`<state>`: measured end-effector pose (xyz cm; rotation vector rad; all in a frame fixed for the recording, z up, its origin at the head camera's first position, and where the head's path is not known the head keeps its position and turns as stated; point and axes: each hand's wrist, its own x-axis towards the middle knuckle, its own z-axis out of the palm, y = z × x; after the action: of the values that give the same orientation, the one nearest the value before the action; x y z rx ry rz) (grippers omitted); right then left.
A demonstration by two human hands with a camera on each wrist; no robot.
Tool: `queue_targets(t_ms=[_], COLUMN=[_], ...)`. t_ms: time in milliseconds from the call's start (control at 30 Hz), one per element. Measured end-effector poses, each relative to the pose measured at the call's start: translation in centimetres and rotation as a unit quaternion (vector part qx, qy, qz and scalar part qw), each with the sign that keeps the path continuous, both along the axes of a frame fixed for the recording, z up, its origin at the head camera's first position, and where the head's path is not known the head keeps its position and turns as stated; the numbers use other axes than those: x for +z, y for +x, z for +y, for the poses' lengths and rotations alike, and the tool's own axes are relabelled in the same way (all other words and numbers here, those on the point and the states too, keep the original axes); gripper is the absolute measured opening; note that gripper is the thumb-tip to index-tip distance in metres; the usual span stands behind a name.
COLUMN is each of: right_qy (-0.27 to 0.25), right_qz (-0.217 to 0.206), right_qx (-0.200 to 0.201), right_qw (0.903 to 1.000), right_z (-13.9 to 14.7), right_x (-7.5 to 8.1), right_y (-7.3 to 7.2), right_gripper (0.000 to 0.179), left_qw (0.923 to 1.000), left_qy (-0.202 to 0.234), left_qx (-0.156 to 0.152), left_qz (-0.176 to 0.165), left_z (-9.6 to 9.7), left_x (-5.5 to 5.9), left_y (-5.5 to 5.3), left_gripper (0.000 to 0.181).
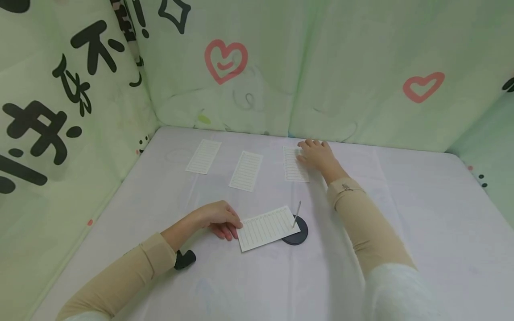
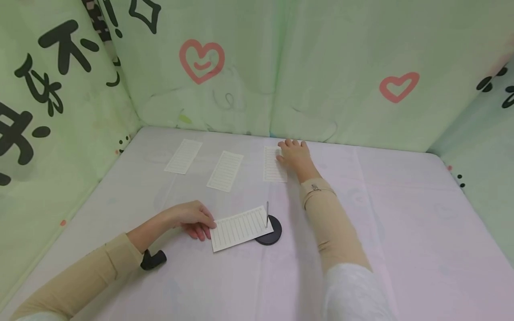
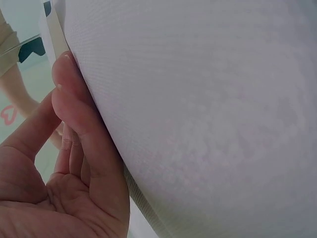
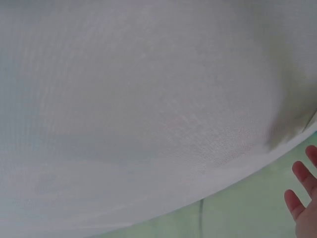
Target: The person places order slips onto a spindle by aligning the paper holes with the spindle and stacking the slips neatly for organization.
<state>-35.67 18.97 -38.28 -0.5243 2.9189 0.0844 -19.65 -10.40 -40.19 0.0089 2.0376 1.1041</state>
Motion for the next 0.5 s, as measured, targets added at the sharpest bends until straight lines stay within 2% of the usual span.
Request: queue_targets(t_ms=[133, 233, 500], right_qy=[0.009, -0.003, -0.007], right_qz=[-0.022, -0.034, -0.032], right_qx=[-0.018, -0.039, -0.055], right_qw=[0.9995, 0.9986, 0.9979], right_z=[-0.05, -0.1, -0.58], right_x=[-0.41, -0.62, -0.73], right_y=[-0.67, -0.9, -0.83], right_gripper=[0.051, 0.052, 0.05], left_qw=[1.0, 1.0, 1.0], left_qy=[-0.002, -0.002, 0.003], left_qx=[-0.002, -0.004, -0.002], left_qz=[0.0, -0.001, 0.0], left_z=[0.04, 0.05, -0.03], left_x=[0.14, 0.18, 0.12], left_y=[0.0, -0.02, -0.03], left_gripper=[0.013, 0.013, 0.013])
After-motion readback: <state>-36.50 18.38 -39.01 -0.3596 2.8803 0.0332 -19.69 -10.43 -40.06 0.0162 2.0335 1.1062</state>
